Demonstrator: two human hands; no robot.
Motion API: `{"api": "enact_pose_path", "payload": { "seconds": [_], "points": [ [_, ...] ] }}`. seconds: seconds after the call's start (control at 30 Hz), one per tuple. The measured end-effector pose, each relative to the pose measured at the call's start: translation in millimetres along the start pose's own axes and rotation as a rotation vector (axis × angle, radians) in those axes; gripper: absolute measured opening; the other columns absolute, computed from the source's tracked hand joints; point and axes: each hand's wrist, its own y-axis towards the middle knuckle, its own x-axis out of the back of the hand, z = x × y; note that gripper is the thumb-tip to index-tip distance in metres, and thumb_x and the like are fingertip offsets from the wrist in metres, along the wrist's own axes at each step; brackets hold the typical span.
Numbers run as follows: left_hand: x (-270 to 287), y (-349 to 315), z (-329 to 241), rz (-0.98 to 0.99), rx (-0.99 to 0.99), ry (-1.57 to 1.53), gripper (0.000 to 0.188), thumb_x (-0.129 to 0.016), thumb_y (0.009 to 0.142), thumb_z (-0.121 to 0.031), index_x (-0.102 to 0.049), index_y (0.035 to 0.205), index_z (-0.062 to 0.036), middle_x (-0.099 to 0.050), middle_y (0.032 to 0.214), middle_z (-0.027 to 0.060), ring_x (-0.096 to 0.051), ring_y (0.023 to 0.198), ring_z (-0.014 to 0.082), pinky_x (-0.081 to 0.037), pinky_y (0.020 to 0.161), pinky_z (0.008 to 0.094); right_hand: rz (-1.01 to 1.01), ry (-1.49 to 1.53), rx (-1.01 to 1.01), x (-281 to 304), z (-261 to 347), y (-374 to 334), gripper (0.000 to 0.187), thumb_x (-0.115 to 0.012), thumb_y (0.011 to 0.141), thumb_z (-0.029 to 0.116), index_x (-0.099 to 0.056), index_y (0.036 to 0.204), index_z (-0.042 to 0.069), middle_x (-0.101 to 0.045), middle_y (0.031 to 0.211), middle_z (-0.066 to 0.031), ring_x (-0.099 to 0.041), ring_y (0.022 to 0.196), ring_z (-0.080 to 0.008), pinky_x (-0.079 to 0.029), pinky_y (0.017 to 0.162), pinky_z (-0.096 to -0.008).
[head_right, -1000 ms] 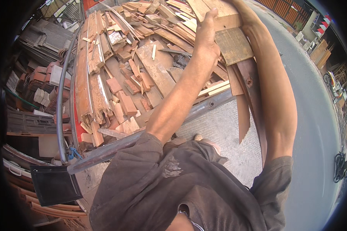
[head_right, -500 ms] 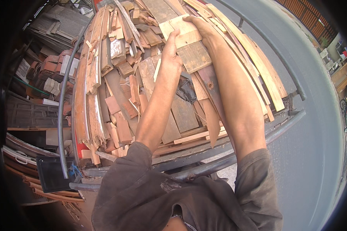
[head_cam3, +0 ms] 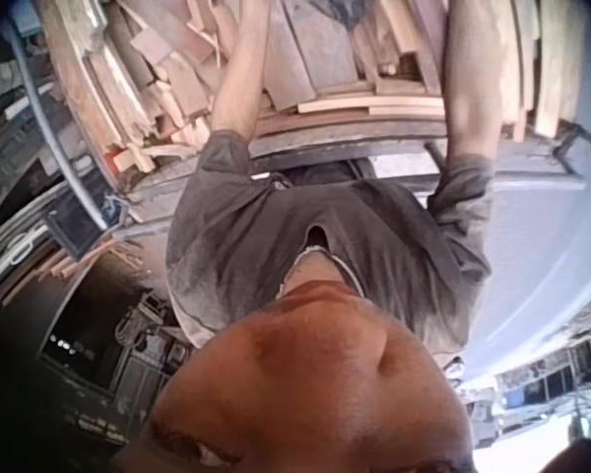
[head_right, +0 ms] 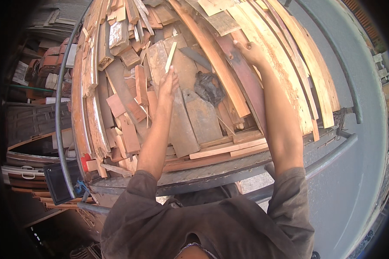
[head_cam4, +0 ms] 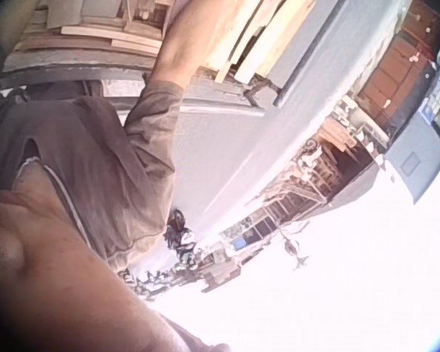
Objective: The person picks up pieces of wood from a pile on the ground and loads them onto the back of a truck. They continue to gather and stack various wooden planks and scraps onto the truck bed throughout the video.
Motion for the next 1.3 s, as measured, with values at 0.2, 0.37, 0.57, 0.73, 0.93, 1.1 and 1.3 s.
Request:
{"api": "enact_pose_path", "payload": {
  "seconds": [0.2, 0.37, 0.57, 0.73, 0.93, 1.1, 1.3],
  "points": [
    [-93.9, -84.1, 25.4, 0.293, 0.104, 0.150, 0.112, -0.052, 0.090, -0.075, -0.018, 0.154, 0.0102, -0.025, 0.151, 0.0429, -0.031, 0.143, 0.0510, -0.032, 0.116, 0.0537, 0.048, -0.011, 0.066, -8.3, 7.8, -17.7, 0.094, -0.061, 0.085, 0.071, -0.056, 0.132, -0.011, -0.062, 0.125, -0.0310, -0.065, 0.112, -0.0347, -0.050, 0.095, -0.0409],
    [-136.3, -128.1, 63.7, 0.392, 0.146, -0.083, 0.104, -0.046, 0.094, -0.073, -0.023, 0.151, 0.0120, -0.040, 0.144, 0.0364, -0.045, 0.136, 0.0400, -0.037, 0.114, 0.0496, 0.248, 0.008, -0.026, 18.5, 49.5, -53.0, 0.080, -0.065, 0.085, 0.065, -0.065, 0.121, -0.006, -0.068, 0.113, -0.0269, -0.068, 0.103, -0.0326, -0.051, 0.092, -0.0392],
    [-169.3, -183.5, 72.8, 0.658, 0.258, -0.271, 0.077, -0.037, 0.103, -0.063, -0.040, 0.143, 0.0021, -0.057, 0.128, 0.0199, -0.058, 0.115, 0.0273, -0.046, 0.102, 0.0420, 0.191, -0.221, 0.059, 15.2, 51.5, -81.2, 0.077, -0.067, 0.087, 0.058, -0.064, 0.118, -0.012, -0.070, 0.106, -0.0299, -0.070, 0.100, -0.0360, -0.051, 0.091, -0.0427],
    [-146.7, -202.2, 47.1, 0.669, 0.281, -0.307, 0.068, -0.034, 0.106, -0.059, -0.045, 0.139, -0.0006, -0.059, 0.128, 0.0180, -0.059, 0.116, 0.0256, -0.046, 0.102, 0.0400, 0.017, 0.026, -0.036, 12.4, 90.5, -84.4, 0.076, -0.064, 0.089, 0.061, -0.070, 0.105, -0.014, -0.071, 0.095, -0.0281, -0.072, 0.089, -0.0321, -0.054, 0.083, -0.0411],
    [-57.8, -182.6, 24.1, 0.503, 0.165, -0.238, 0.061, -0.038, 0.106, -0.054, -0.051, 0.133, -0.0004, -0.062, 0.128, 0.0179, -0.060, 0.116, 0.0235, -0.046, 0.100, 0.0374, -0.023, 0.103, 0.059, 35.1, 150.3, -102.2, 0.072, -0.068, 0.088, 0.058, -0.071, 0.098, -0.013, -0.070, 0.088, -0.0213, -0.069, 0.082, -0.0236, -0.053, 0.076, -0.0373],
    [-15.5, -173.4, -15.9, 0.349, 0.058, -0.323, 0.049, -0.043, 0.107, -0.047, -0.055, 0.126, -0.0032, -0.066, 0.120, 0.0141, -0.061, 0.109, 0.0204, -0.046, 0.093, 0.0337, -0.163, 0.213, 0.165, 37.9, 164.3, -93.3, 0.066, -0.069, 0.087, 0.062, -0.069, 0.080, -0.004, -0.064, 0.075, -0.0118, -0.060, 0.071, -0.0174, -0.049, 0.068, -0.0369],
    [-19.8, -182.9, -45.6, 0.421, -0.088, -0.314, 0.045, -0.042, 0.108, -0.042, -0.056, 0.125, -0.0026, -0.065, 0.118, 0.0127, -0.061, 0.105, 0.0198, -0.046, 0.093, 0.0338, -0.181, 0.209, 0.133, 82.0, 143.1, -90.2, 0.065, -0.064, 0.095, 0.052, -0.070, 0.112, -0.010, -0.073, 0.092, -0.0187, -0.070, 0.074, -0.0198, -0.055, 0.073, -0.0337]
  ]
}}
